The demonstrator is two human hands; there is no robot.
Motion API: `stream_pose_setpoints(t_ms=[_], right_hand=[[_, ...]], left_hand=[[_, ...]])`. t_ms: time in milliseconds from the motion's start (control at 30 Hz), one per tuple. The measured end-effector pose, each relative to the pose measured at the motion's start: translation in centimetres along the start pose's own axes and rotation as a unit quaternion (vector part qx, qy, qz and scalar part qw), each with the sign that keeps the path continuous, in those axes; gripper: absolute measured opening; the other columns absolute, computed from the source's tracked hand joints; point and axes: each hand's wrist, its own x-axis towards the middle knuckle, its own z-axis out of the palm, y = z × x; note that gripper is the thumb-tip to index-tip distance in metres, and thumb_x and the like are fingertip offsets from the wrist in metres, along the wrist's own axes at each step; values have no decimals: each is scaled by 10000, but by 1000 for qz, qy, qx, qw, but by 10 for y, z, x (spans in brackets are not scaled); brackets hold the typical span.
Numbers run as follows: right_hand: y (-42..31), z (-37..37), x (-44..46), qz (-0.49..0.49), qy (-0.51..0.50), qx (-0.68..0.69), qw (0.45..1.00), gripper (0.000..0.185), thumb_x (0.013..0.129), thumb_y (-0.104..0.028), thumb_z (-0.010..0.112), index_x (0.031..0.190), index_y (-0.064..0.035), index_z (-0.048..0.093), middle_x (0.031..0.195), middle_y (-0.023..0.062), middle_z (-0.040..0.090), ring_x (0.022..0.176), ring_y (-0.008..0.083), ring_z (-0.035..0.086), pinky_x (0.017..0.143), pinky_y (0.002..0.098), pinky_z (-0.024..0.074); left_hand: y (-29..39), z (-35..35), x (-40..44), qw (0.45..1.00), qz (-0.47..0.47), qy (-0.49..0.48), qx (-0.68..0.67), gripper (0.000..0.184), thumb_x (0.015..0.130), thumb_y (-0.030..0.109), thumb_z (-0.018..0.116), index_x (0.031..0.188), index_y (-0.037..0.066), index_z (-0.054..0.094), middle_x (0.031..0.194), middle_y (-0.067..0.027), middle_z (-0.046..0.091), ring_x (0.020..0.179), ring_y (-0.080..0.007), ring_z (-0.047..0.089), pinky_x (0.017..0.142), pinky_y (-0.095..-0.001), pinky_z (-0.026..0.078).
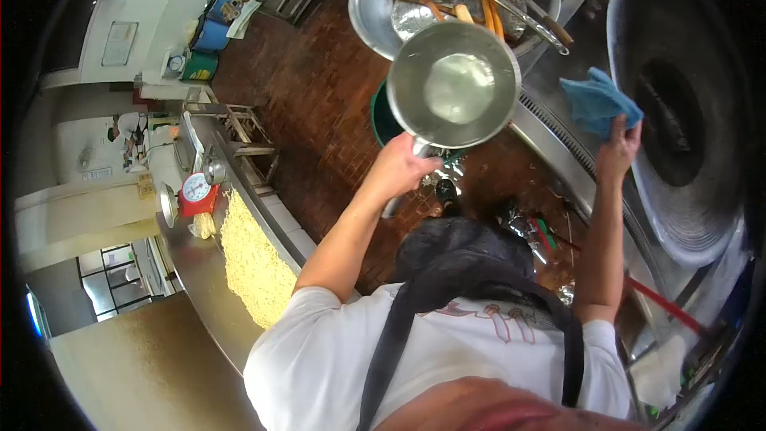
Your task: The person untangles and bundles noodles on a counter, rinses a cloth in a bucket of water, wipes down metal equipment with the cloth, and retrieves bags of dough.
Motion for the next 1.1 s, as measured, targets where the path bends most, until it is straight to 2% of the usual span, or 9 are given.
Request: stream_pose_setpoints(t_ms=[133,167,267,333,367,433,700,900,1100], right_hand=[[-25,-35,29,-7,-129,131,983,344,997,-214,596,1272,-10,571,1216,95,647,1064,200,620,977,346,468],[-18,-37,37,-236,-116,-131,956,349,1010,-228,562,1285,-12,577,1235,93,647,1055,202,628,975,355,474],[-62,14,23,-92,-151,-57,983,444,1036,-315,413,1332,-23,570,1305,96,610,1165,192,571,1023,341,430],[-60,29,18,-21,-100,-120,988,382,977,-113,528,1349,-32,512,1304,86,573,1209,194,530,1049,320,392],[-46,24,20,-115,-88,-210,967,439,921,-4,558,1330,-158,519,1118,164,638,990,205,612,857,336,481],[-20,13,24,-41,-98,-311,945,518,821,20,622,1307,-126,521,1105,206,617,1028,376,625,882,411,501],[93,-10,43,74,-134,-526,837,622,765,-66,691,1349,-163,501,1225,259,523,1074,452,600,890,506,521],[153,-11,58,149,-179,-580,780,389,863,-136,583,1249,-107,552,1135,240,609,1069,433,620,887,494,532],[229,-18,82,90,-119,-644,750,268,920,-177,537,1116,-48,665,1150,234,670,1068,368,668,902,471,544]], left_hand=[[47,61,26,995,78,-52,19,468,760,126,749,1186,13,590,794,-121,658,638,-202,633,571,-349,507],[53,76,34,994,64,-90,-4,455,767,124,753,1177,17,590,788,-117,655,617,-187,627,546,-345,500],[53,128,59,986,71,-123,-87,287,802,70,728,1050,2,602,719,-45,639,511,-139,570,482,-318,478],[40,163,85,982,97,-142,-75,241,807,49,727,998,-34,605,704,-58,645,472,-145,567,459,-323,463],[41,179,93,980,112,-155,-57,247,803,64,734,982,-45,603,695,-72,645,464,-153,571,453,-325,458],[56,202,101,986,89,-144,6,314,772,121,770,957,-59,591,659,-109,623,450,-186,572,444,-335,444],[-1,275,183,988,74,-120,65,314,729,133,722,907,-89,587,609,-222,630,539,-325,668,542,-420,523],[-35,300,224,989,97,-96,56,305,752,156,710,926,-74,611,641,-214,655,542,-323,672,543,-421,520],[-42,294,260,969,196,11,149,498,769,297,775,1098,-26,588,1007,-269,658,973,-381,644,823,-502,498]])
